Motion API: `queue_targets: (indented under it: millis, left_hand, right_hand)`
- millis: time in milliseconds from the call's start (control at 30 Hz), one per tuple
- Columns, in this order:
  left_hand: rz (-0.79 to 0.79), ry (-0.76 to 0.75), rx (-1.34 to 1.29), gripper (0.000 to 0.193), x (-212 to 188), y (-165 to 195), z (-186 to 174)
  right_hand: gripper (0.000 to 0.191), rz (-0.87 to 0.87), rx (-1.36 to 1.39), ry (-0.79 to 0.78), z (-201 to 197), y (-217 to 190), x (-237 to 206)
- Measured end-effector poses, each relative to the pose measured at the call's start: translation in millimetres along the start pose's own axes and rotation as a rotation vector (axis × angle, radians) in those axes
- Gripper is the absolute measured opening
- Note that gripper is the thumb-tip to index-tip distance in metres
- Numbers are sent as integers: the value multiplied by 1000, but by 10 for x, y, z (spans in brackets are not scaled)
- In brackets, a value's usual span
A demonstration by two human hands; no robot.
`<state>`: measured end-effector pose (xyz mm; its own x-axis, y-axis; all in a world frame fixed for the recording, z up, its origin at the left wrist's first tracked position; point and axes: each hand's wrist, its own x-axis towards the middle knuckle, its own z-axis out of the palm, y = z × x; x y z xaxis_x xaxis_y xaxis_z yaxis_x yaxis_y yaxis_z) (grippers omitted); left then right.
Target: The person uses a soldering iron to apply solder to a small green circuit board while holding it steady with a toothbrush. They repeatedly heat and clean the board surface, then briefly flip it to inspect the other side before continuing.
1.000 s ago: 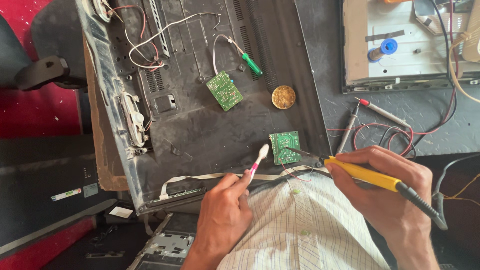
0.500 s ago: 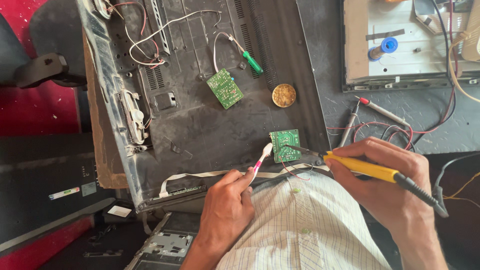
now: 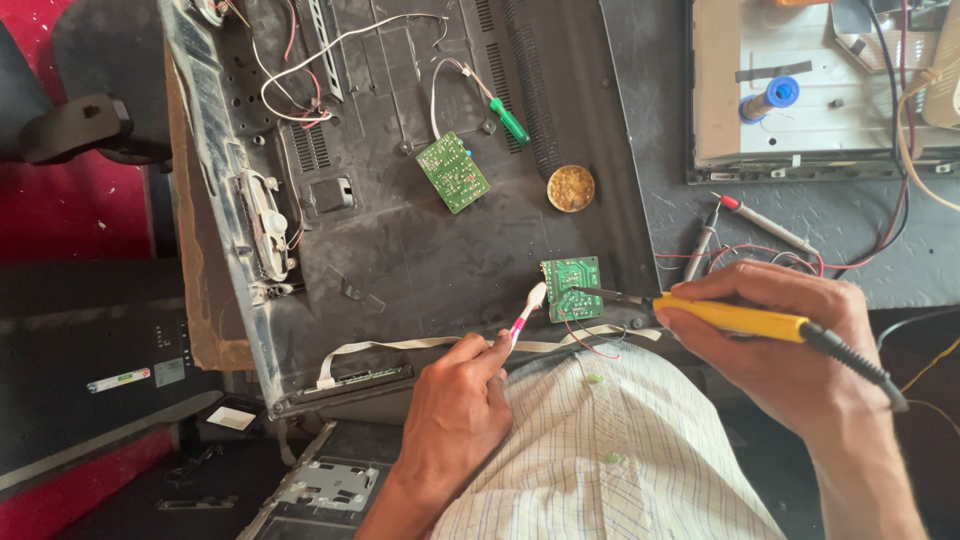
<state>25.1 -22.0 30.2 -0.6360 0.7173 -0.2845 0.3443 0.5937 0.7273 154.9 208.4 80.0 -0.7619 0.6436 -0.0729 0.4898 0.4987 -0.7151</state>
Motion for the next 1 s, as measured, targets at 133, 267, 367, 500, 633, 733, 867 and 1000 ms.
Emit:
queue_targets:
  millis: [133, 267, 367, 500, 633, 733, 867, 1000]
  left_hand:
    - [27, 3, 15, 41, 2, -12, 9]
    - [29, -1, -1, 43, 1, -26, 12]
    - [41, 0, 26, 42, 2, -28, 22]
    - [69, 14, 27, 43, -2, -26, 23]
    - [69, 15, 50, 43, 6, -10, 21]
    - [35, -9, 43, 43, 7, 3, 12]
    - [17, -25, 17, 44, 6, 12, 7]
    - [27, -11, 25, 45, 5, 7, 17]
  right_hand:
    - [20, 208, -6, -26, -25, -7, 76]
    - [17, 376, 40, -22, 3, -70, 99]
    - [17, 398, 48, -14, 13, -85, 85]
    - [21, 82, -50, -30, -25, -41, 76]
    - [21, -54, -18, -56, -52, -15, 81]
    - [21, -114, -54, -80, -70, -30, 92]
    - [22, -168, -74, -107, -101, -44, 101]
    - [22, -91, -60, -82, -91, 1, 98]
